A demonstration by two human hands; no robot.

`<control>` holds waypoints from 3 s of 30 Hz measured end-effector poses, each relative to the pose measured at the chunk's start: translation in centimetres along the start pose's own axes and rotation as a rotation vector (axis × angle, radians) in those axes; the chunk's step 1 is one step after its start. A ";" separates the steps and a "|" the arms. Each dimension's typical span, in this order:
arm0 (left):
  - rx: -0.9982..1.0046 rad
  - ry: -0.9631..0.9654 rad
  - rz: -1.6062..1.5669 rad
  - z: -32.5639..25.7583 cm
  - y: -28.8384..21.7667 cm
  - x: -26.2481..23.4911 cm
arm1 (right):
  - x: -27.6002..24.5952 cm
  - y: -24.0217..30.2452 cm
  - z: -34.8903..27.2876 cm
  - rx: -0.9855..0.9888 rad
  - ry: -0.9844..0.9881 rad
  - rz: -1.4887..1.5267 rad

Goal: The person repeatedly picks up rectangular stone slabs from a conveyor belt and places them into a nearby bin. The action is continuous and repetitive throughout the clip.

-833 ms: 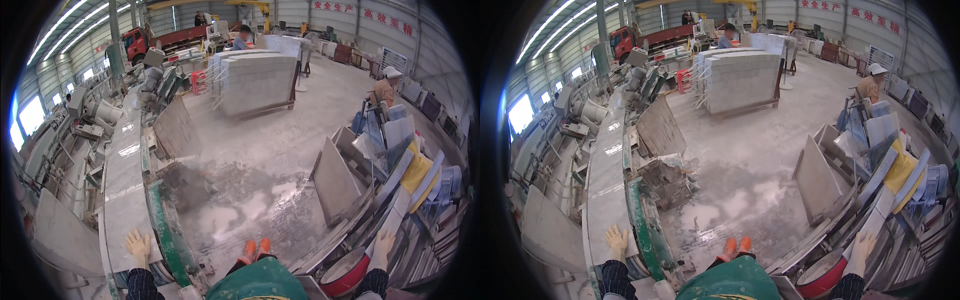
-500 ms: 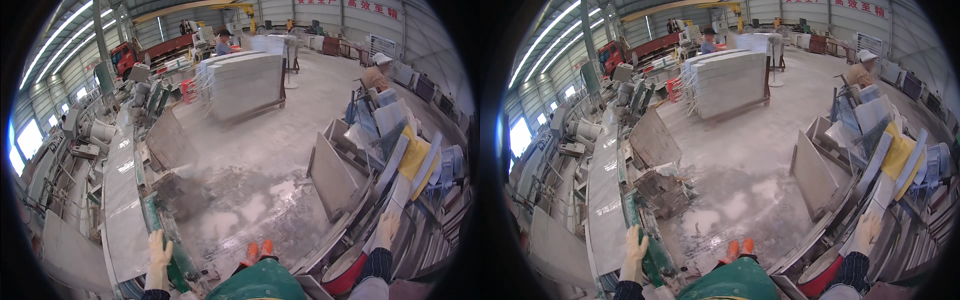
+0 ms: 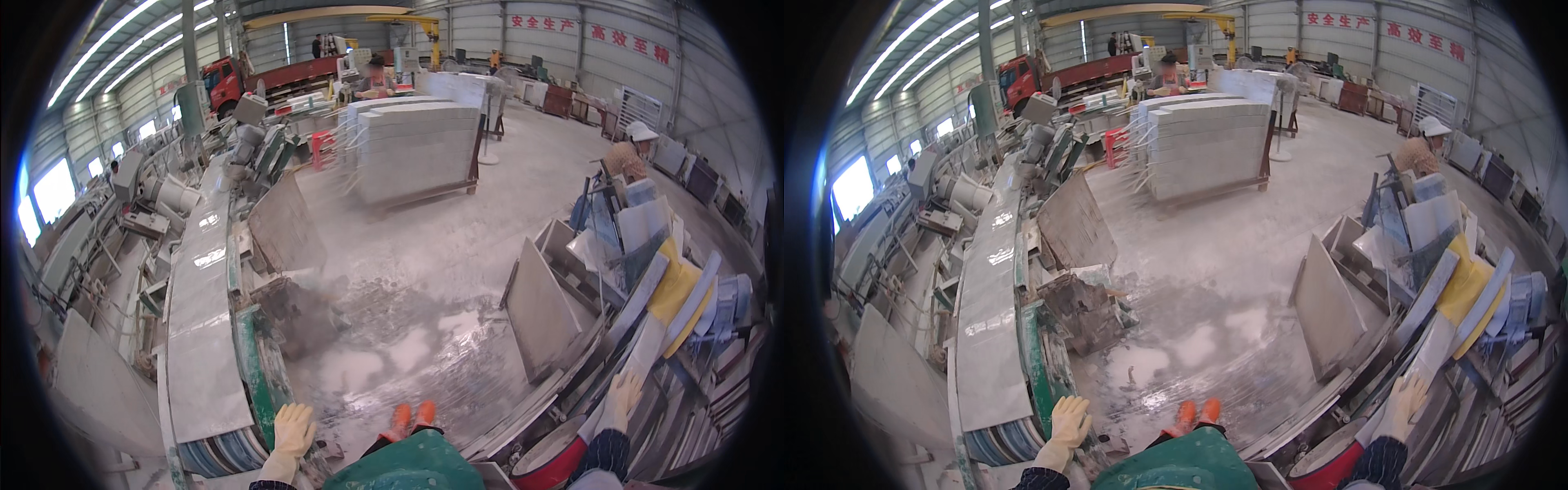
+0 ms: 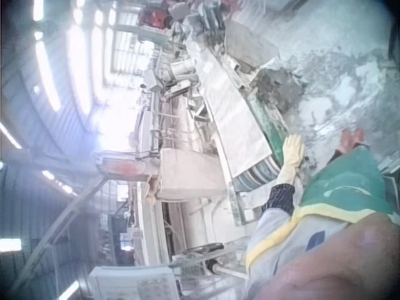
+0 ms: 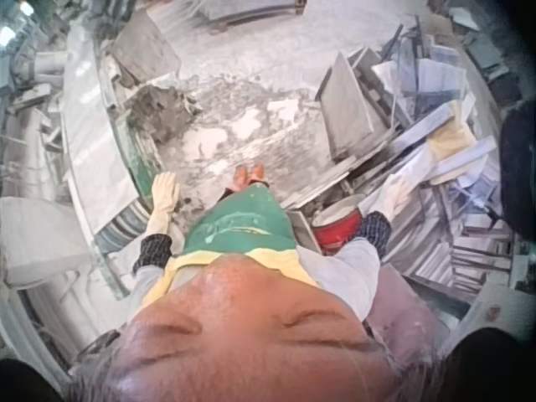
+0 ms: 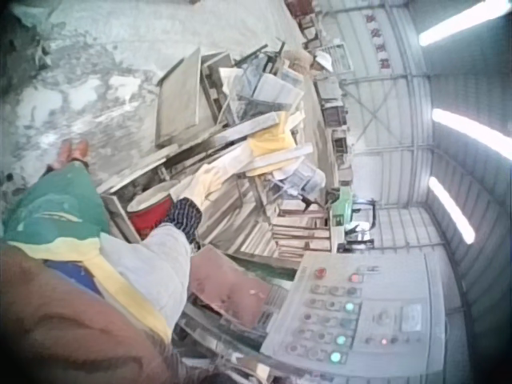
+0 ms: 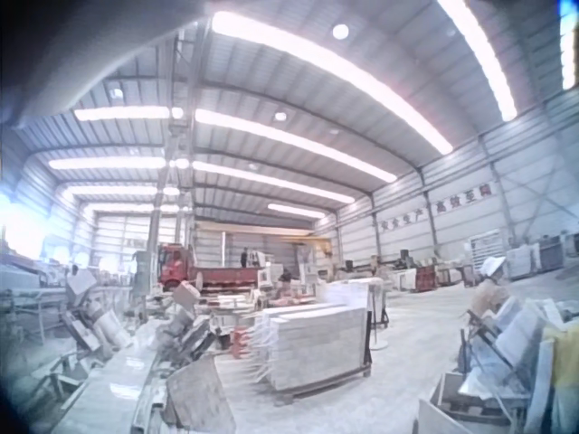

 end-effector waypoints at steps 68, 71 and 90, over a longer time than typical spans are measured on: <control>-2.017 -1.134 -1.181 -32.3 19.6 4.8 | 5.3 20.1 -5.6 -0.327 0.573 0.863; -2.092 -1.135 -1.140 -33.6 20.4 7.0 | 5.3 14.3 -3.5 -0.283 0.477 0.793; -2.089 -0.783 -0.767 -36.6 24.3 8.1 | 6.0 12.2 -6.4 -0.249 0.615 0.800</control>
Point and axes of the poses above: each hand's wrist, its own z-axis towards the middle knuckle, its own x-axis out of the palm, y = z × x, the point moved 10 cm from there along z, towards the middle knuckle, and after that the axes turned 13 degrees about z, right-handed, at the moved point
